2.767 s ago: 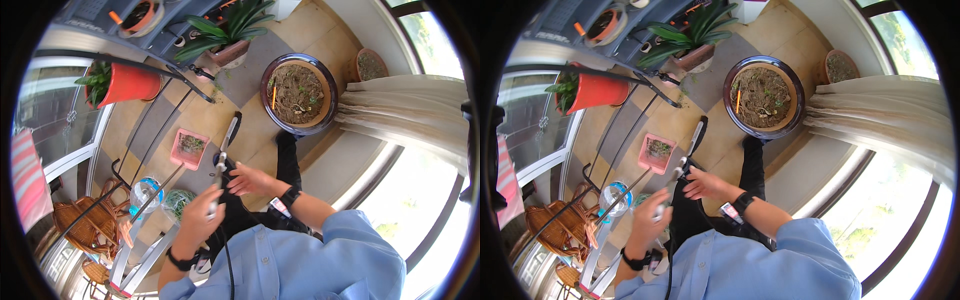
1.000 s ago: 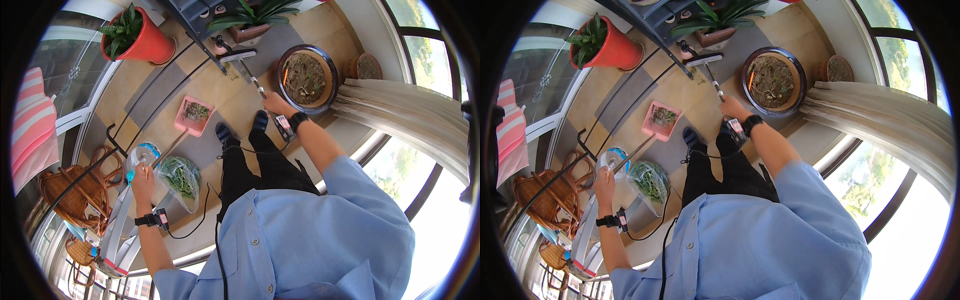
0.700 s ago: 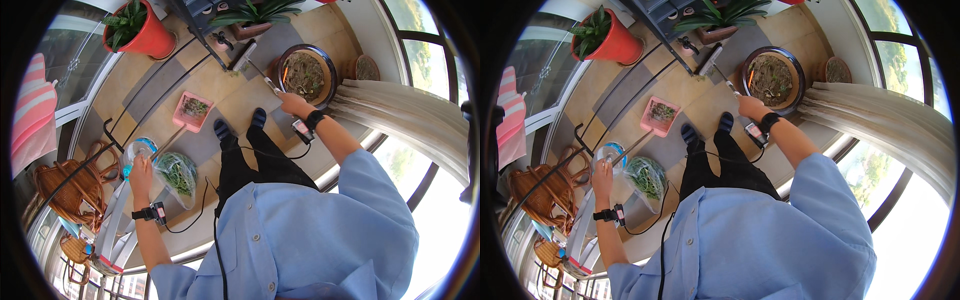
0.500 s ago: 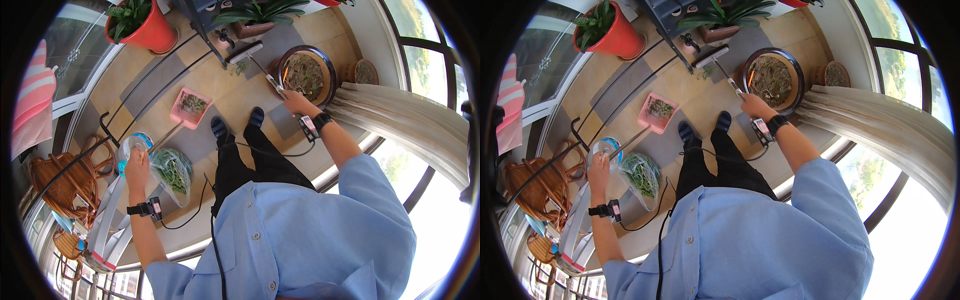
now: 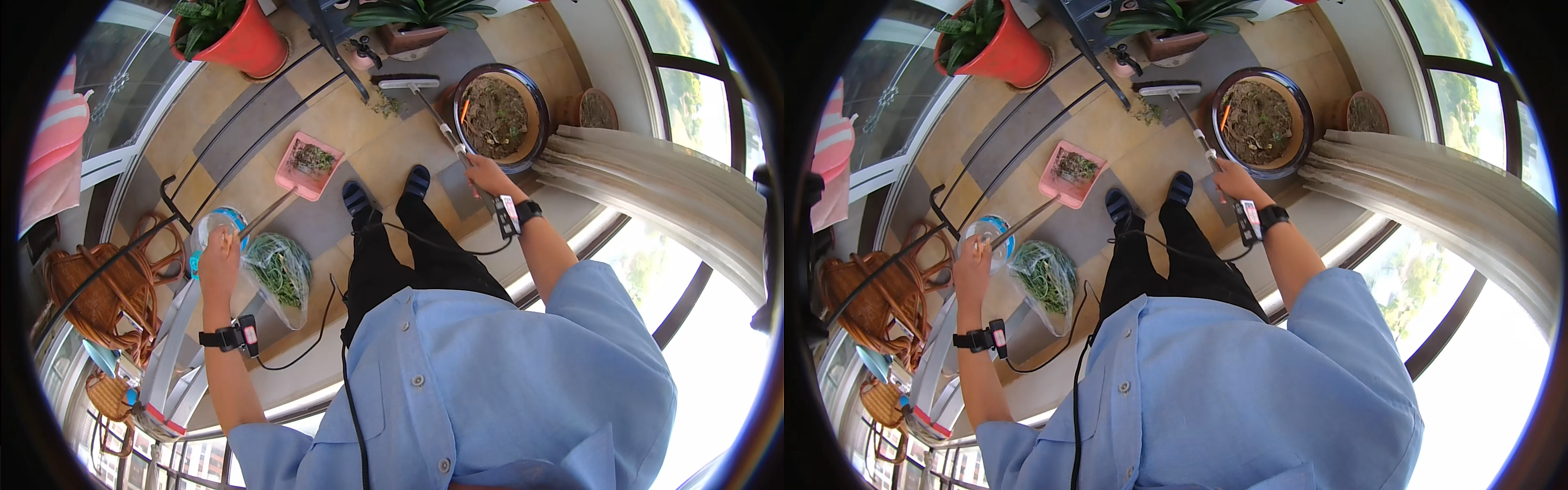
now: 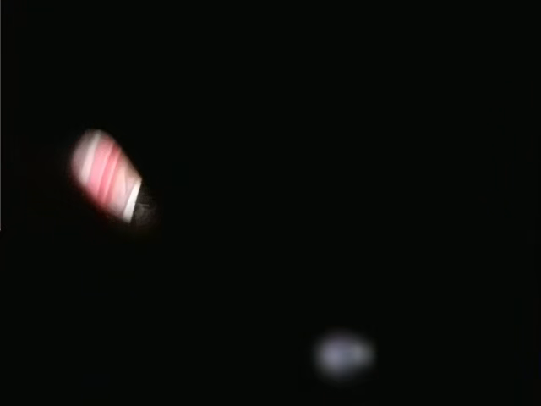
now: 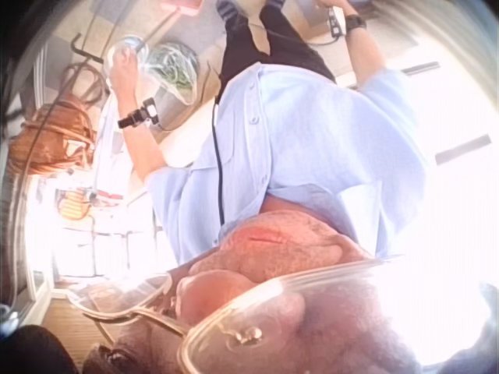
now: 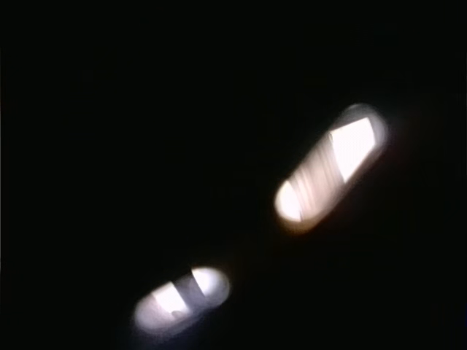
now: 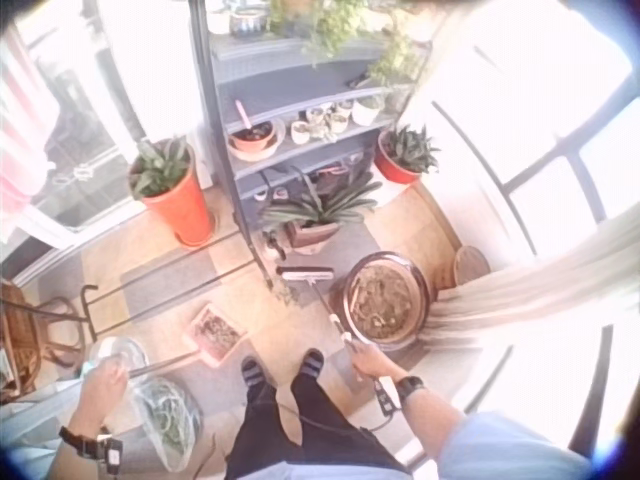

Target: The person sits on the floor and places green plant stems into a clear plastic bag. Then they use a broom and dustpan to sweep debris from the floor into the dustpan and empty it into a nearby pot. The person also moves a potted plant aside during the cleaning.

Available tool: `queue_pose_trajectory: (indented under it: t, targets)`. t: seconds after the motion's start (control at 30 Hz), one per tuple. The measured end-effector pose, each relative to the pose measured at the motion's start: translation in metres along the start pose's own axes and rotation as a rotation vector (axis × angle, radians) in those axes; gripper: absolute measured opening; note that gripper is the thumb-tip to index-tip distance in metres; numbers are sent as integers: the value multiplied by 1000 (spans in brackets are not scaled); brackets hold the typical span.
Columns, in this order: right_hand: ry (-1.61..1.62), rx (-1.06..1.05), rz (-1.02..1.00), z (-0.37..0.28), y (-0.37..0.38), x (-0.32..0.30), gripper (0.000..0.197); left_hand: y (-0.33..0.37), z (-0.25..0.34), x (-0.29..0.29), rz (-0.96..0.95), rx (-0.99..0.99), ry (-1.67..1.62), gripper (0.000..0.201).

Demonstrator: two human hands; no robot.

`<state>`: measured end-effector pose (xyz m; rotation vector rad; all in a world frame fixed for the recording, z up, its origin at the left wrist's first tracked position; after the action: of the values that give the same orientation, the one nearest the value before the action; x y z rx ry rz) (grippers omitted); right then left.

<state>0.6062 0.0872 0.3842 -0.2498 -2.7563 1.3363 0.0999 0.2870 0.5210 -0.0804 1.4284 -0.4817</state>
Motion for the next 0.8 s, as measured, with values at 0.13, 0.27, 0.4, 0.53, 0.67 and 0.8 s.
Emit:
queue_pose_trajectory:
  t: [0.13,0.27,0.4,0.53,0.67,0.8]
  targets:
    - [-87,11,104,10,44,5,18,3,38,-10,11,108,-27,25]
    - [-42,53,133,42,57,36,18,21,92,-2,-41,205,-34,26]
    - [-6,150,105,72,32,86,23,41,143,11,-52,233,-46,31]
    - [171,161,-4,64,-12,129,22,51,178,15,-24,309,-17,29]
    - [278,187,-8,42,-63,117,18,49,176,9,21,342,2,27]
    - [254,144,28,39,-45,111,17,35,149,6,0,272,47,25]
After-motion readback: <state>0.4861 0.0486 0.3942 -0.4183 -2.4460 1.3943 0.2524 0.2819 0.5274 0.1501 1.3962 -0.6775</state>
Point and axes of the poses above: each hand's wrist, its own y-axis towards the middle knuckle, its own x-axis out of the palm, z = x × y, the point moved 6 cm from there along y, towards the middle knuckle, and after that the axes turned 12 degrees about y, right-handed, at the moved point
